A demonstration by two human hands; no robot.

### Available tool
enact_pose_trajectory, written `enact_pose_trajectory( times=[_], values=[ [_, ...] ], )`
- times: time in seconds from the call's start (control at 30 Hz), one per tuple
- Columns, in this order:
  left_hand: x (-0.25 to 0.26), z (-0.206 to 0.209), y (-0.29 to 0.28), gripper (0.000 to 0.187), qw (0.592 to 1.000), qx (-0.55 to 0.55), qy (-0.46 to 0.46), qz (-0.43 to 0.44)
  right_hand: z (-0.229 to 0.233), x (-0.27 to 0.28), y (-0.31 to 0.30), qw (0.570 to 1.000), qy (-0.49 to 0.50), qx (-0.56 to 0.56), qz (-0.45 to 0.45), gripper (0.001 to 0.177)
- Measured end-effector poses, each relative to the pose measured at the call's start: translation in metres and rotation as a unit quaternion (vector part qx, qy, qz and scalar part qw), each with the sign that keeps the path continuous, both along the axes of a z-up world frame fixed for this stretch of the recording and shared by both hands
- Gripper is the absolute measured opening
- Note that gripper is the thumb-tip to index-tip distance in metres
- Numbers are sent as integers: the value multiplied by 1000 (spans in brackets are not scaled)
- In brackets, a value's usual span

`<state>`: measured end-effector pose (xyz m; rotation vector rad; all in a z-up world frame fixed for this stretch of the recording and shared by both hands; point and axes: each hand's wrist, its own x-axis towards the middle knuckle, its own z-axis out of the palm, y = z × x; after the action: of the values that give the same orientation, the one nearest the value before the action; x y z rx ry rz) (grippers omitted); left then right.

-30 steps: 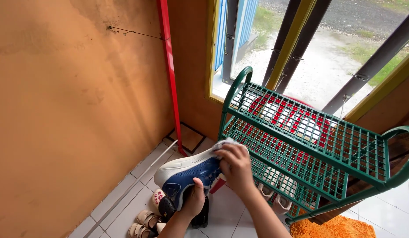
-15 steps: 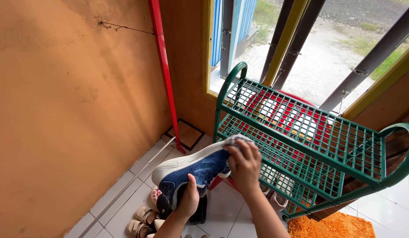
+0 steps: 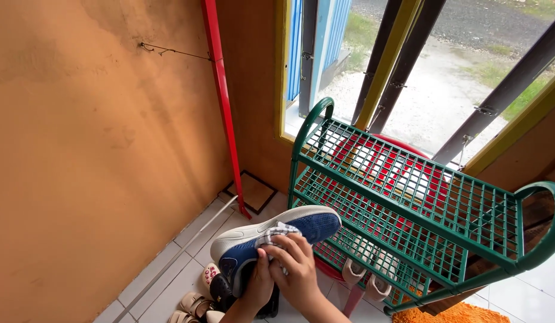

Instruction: Wiping a blue sneaker with a cloth to clean it.

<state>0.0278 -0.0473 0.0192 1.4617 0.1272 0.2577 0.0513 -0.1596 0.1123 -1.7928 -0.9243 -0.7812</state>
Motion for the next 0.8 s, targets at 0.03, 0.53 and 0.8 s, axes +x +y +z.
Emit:
enact_pose_trajectory(
  times=[0.03,0.53,0.8],
  values=[
    [0,2,-1,83,1000,-1,1,-1,-16,11,-6,1000,1,-1,-1,15],
    [-4,23,6,79,994,5,109,27,-6,49,-27,993,9,-18,-116,25],
    [2,13,14,71,997,-75,31,2,-21,17,-2,997,-35,-65,-38,17]
  ],
)
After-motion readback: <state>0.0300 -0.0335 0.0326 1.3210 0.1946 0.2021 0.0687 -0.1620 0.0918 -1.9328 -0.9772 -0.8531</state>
